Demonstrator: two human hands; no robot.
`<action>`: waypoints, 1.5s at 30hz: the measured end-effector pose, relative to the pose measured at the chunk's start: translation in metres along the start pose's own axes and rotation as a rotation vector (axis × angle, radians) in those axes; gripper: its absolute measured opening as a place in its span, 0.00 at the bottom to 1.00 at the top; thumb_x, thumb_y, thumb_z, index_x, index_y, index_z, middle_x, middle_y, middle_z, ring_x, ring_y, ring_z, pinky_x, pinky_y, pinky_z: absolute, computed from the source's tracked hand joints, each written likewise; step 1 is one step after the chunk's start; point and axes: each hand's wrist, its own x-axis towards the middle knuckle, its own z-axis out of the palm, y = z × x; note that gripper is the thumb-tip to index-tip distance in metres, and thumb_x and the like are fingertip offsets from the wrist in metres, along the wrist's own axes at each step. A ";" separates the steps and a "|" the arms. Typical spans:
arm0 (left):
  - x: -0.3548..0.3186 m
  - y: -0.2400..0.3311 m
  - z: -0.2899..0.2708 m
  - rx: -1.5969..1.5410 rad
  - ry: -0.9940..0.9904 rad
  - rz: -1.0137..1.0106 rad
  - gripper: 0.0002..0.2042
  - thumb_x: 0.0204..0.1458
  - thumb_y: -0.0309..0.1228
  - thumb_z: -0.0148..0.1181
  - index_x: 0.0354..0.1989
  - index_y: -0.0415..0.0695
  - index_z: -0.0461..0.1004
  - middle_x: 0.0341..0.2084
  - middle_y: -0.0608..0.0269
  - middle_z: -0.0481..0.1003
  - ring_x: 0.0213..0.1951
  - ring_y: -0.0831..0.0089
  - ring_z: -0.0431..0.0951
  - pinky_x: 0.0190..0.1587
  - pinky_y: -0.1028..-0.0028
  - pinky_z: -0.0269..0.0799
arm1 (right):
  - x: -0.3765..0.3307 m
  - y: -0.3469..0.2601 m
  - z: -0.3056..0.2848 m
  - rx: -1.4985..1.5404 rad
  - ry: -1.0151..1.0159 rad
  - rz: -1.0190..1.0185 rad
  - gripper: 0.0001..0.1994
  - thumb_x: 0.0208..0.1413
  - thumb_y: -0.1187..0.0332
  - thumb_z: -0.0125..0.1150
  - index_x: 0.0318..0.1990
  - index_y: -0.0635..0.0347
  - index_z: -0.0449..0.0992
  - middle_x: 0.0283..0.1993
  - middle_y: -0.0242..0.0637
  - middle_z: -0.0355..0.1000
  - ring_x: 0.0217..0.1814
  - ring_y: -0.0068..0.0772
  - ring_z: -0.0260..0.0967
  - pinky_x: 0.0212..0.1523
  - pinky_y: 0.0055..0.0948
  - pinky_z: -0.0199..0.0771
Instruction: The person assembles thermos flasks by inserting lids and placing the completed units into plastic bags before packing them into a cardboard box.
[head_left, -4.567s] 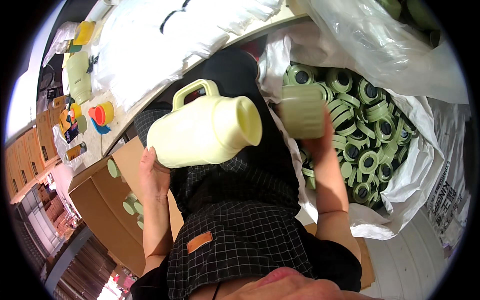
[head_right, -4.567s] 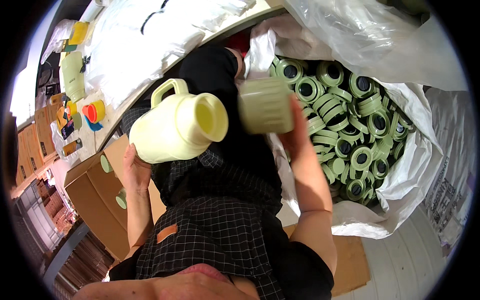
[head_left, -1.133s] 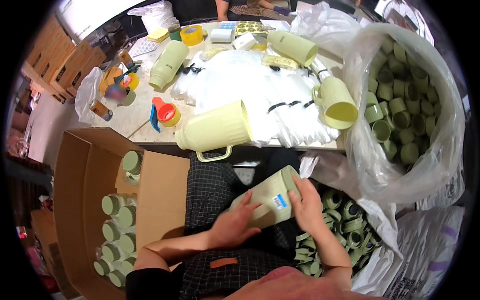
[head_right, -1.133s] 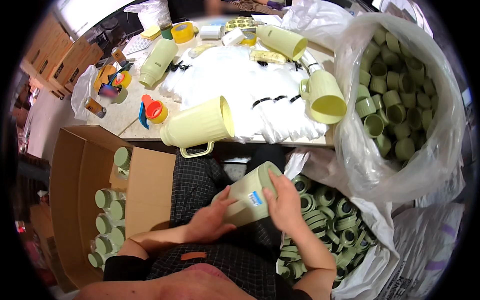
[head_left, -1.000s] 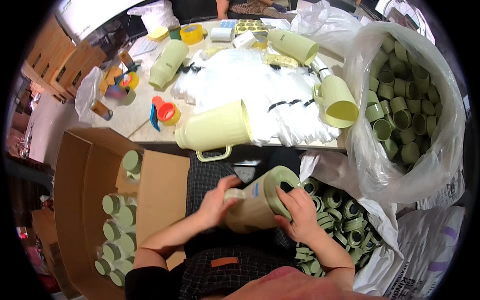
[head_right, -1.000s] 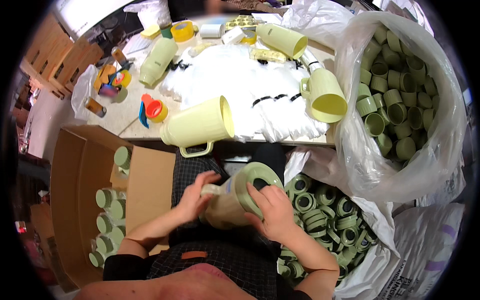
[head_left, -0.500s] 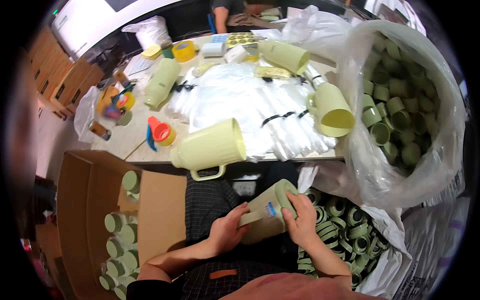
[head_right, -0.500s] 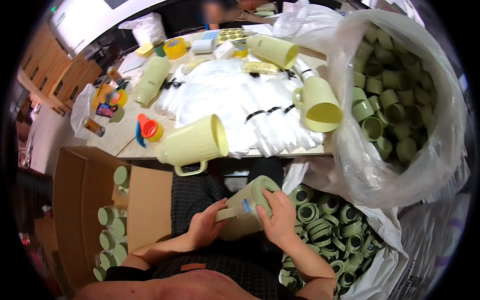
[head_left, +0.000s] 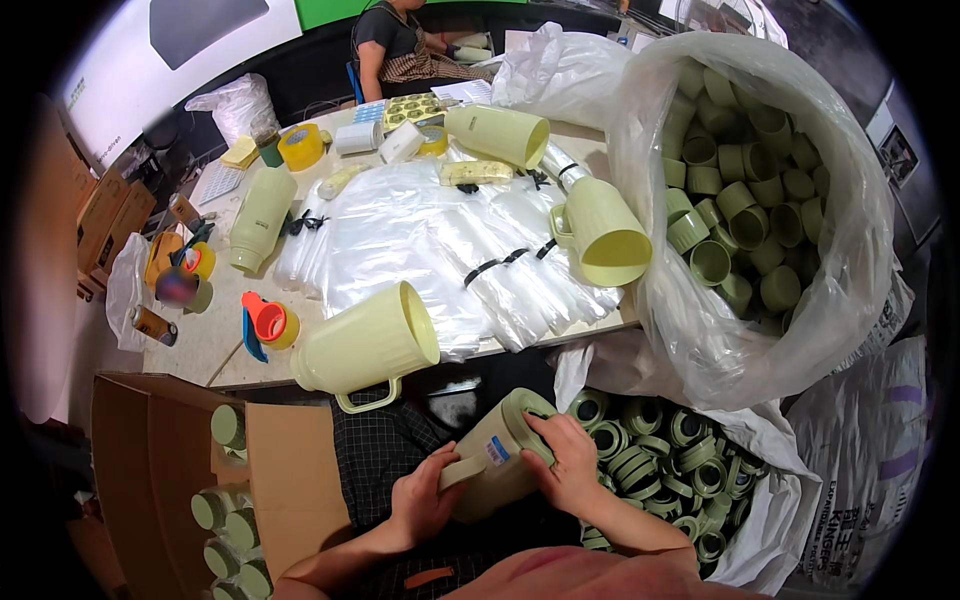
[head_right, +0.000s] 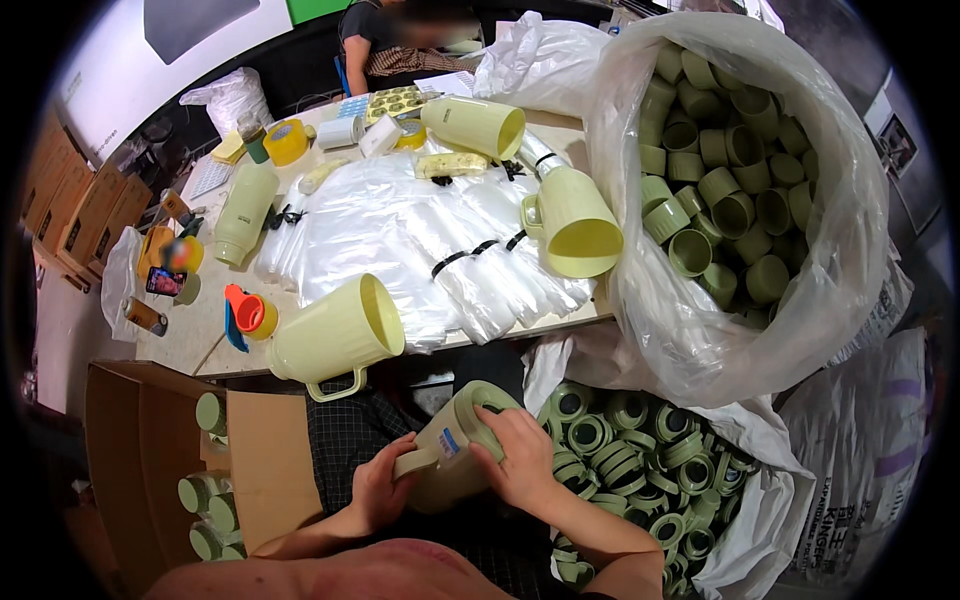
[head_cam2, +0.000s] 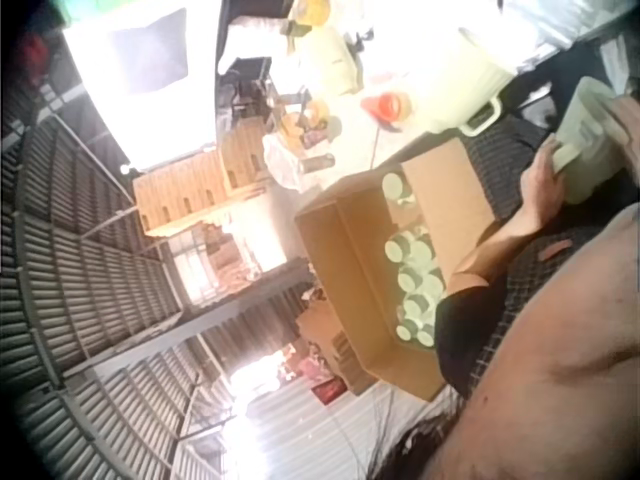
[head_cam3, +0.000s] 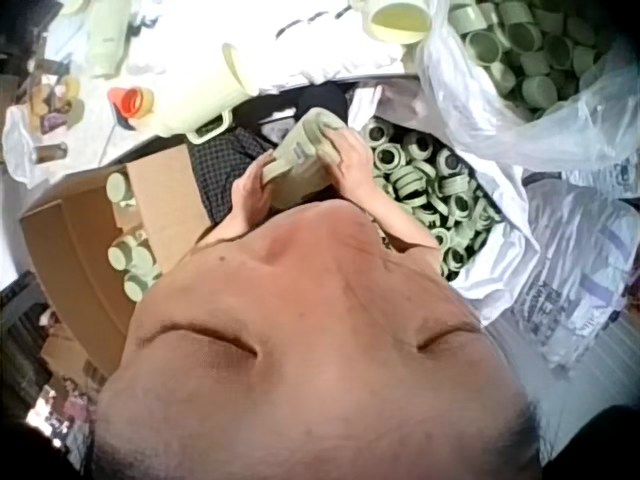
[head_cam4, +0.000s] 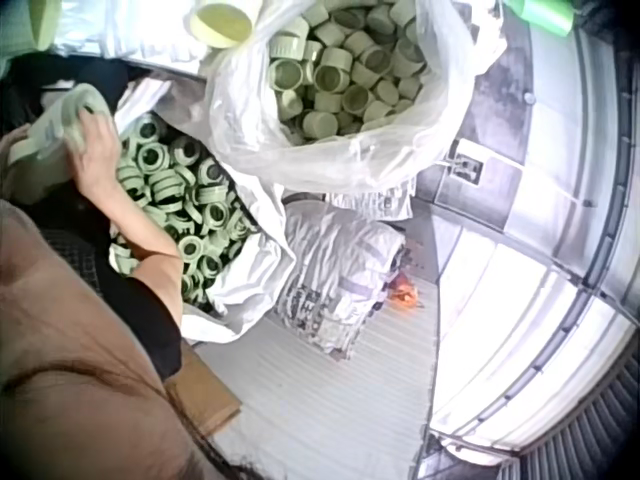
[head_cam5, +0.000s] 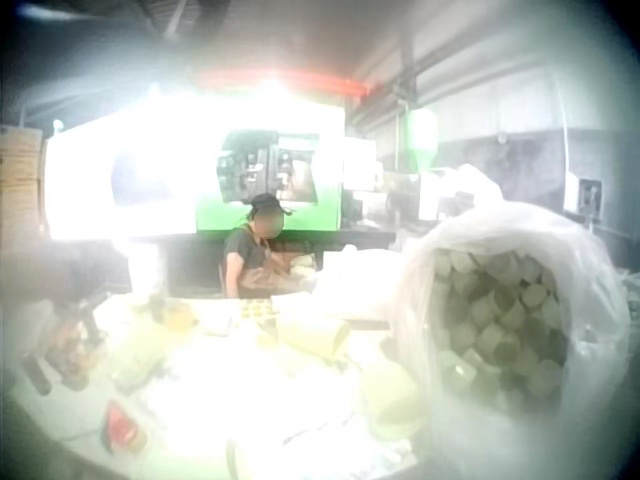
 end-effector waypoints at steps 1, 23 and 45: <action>0.000 -0.001 0.000 -0.003 -0.001 0.005 0.21 0.50 0.25 0.64 0.54 0.38 0.70 0.55 0.44 0.75 0.51 0.47 0.79 0.50 0.63 0.77 | 0.001 0.000 0.001 0.003 0.003 -0.007 0.21 0.55 0.60 0.63 0.53 0.65 0.75 0.37 0.46 0.71 0.38 0.51 0.69 0.40 0.41 0.71; 0.008 -0.007 0.001 -0.048 0.032 0.015 0.19 0.49 0.23 0.64 0.51 0.37 0.72 0.52 0.41 0.76 0.48 0.47 0.81 0.48 0.65 0.79 | 0.001 0.013 0.009 -0.003 0.104 -0.104 0.21 0.44 0.66 0.70 0.47 0.65 0.78 0.33 0.43 0.73 0.32 0.47 0.69 0.33 0.38 0.70; 0.008 -0.005 0.003 -0.005 0.019 0.021 0.20 0.49 0.27 0.68 0.51 0.39 0.72 0.54 0.46 0.75 0.45 0.51 0.82 0.43 0.65 0.80 | -0.012 0.020 0.008 0.049 0.166 -0.114 0.18 0.48 0.62 0.67 0.44 0.65 0.79 0.32 0.43 0.72 0.31 0.46 0.68 0.31 0.37 0.68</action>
